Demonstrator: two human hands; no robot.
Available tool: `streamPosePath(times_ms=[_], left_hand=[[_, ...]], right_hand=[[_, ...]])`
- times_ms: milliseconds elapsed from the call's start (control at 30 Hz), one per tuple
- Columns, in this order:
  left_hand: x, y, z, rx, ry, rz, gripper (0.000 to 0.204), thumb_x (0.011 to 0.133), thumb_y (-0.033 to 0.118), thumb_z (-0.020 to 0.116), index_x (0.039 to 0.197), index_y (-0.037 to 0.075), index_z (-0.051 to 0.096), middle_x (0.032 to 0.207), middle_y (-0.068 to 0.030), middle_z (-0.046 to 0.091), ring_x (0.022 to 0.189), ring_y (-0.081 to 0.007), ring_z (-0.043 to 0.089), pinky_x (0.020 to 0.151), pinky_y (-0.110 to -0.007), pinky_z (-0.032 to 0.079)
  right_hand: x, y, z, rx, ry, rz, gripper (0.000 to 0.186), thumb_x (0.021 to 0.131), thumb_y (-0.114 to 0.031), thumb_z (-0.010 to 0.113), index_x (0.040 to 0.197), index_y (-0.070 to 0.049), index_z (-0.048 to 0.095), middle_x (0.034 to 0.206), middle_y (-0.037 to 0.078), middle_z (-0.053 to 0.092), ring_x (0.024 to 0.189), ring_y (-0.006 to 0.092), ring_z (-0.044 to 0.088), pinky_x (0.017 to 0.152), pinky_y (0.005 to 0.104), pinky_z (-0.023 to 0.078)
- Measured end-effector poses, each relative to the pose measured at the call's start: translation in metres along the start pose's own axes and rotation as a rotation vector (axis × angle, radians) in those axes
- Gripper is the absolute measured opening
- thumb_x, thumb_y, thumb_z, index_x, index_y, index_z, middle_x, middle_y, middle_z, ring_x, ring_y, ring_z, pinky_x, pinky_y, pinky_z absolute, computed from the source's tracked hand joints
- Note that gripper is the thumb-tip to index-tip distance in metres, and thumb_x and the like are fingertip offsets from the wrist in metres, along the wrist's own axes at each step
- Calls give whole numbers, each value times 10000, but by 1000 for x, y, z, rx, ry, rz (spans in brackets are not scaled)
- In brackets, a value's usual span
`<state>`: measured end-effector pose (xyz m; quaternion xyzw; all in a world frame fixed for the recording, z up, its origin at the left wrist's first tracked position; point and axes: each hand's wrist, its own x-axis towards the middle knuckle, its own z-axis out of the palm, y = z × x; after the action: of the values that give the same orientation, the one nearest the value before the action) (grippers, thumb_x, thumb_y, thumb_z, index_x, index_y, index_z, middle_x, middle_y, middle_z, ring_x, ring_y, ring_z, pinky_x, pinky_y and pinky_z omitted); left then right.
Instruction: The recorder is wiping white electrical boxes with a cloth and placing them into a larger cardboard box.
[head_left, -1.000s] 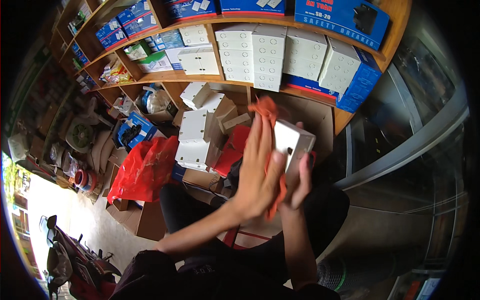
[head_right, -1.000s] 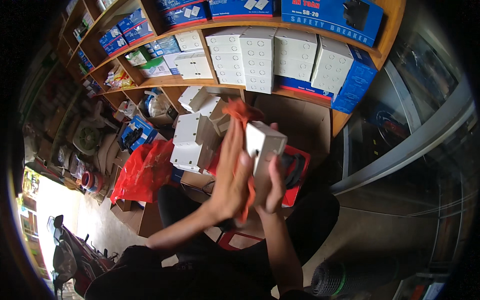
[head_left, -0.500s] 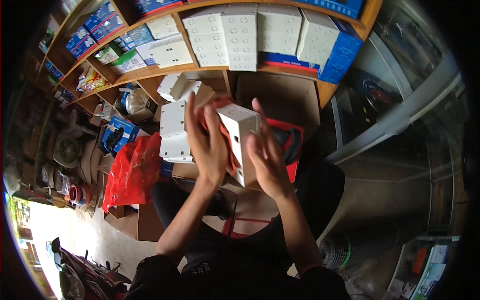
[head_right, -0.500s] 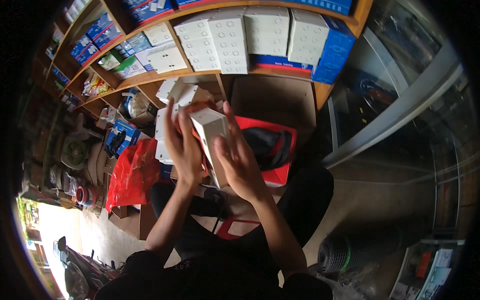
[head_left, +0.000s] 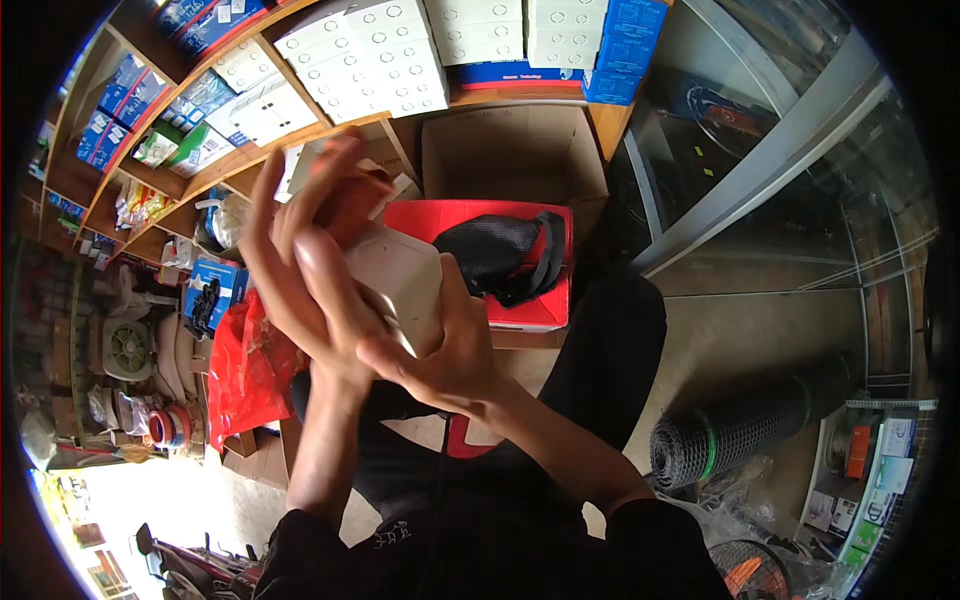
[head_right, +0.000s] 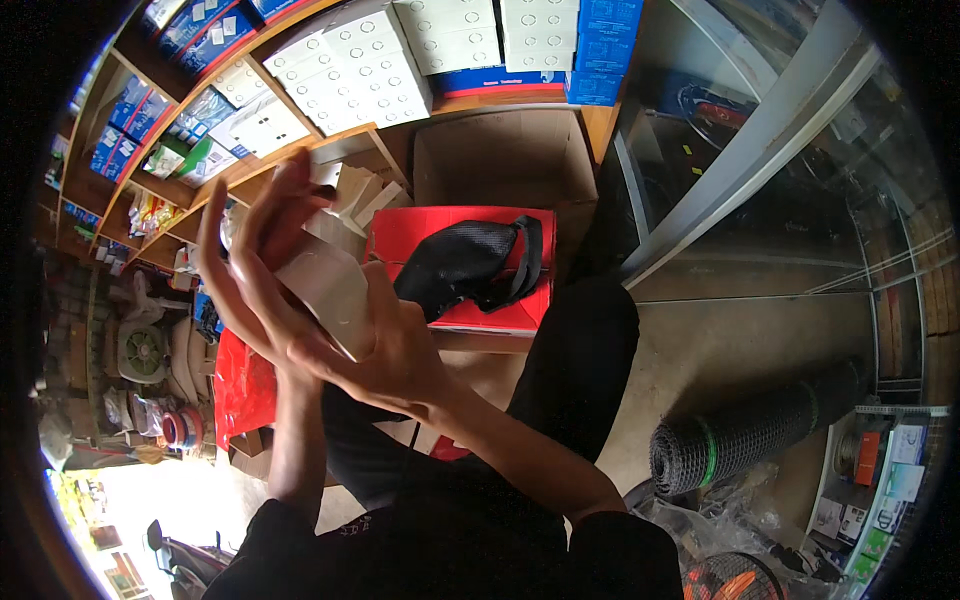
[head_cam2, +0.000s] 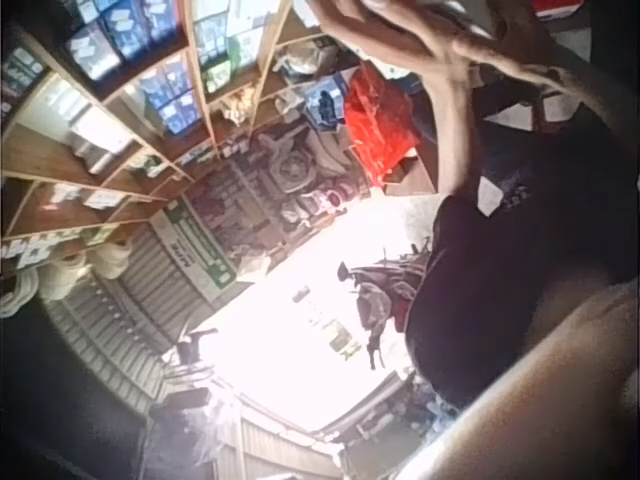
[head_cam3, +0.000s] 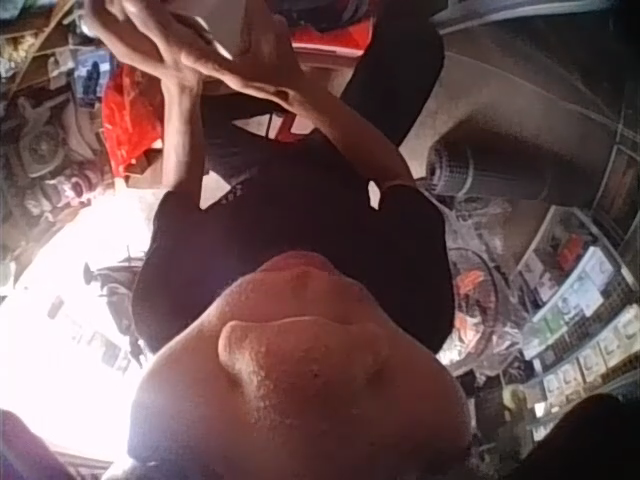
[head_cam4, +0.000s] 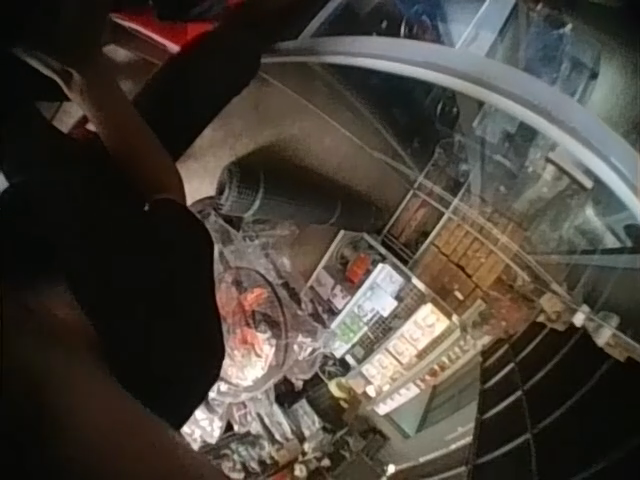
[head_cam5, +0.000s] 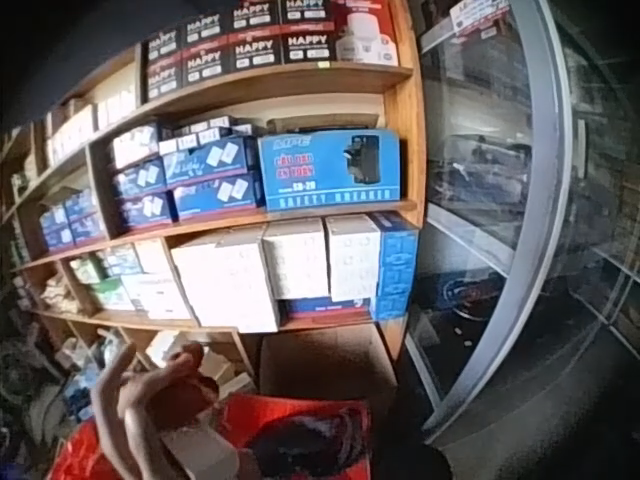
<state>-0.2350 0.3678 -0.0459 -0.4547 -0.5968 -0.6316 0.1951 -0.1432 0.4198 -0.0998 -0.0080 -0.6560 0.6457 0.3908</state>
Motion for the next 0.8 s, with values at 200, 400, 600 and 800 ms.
streamPosePath(times_ms=[200,400,600,800], left_hand=[[8,15,6,298,146,-68,336,1105,152,456,1055,-81,692,1080,-146,708,926,-193,672,836,-305,528],[13,-1,-34,-116,212,-578,394,1070,223,495,936,-65,728,1014,-144,723,945,-193,684,862,-324,518],[-18,9,-27,-518,8,-803,593,1112,449,380,1408,-41,533,1331,-173,639,1240,-265,606,1100,-406,441],[-63,-8,-39,-233,204,-1044,633,1118,509,356,1494,9,450,1403,-126,583,1305,-220,554,1105,-368,429]], right_hand=[[7,2,-16,108,62,121,595,906,-390,800,1216,47,543,1032,136,718,920,164,697,782,319,561],[8,-6,-22,173,67,36,456,953,-388,734,1116,8,577,866,159,713,737,215,731,641,347,564],[12,0,-38,196,58,88,427,1009,-388,666,1152,10,603,924,106,693,818,131,656,714,301,516],[10,1,-30,220,32,220,481,1022,-413,646,1246,10,596,991,122,696,859,158,660,769,328,535]])
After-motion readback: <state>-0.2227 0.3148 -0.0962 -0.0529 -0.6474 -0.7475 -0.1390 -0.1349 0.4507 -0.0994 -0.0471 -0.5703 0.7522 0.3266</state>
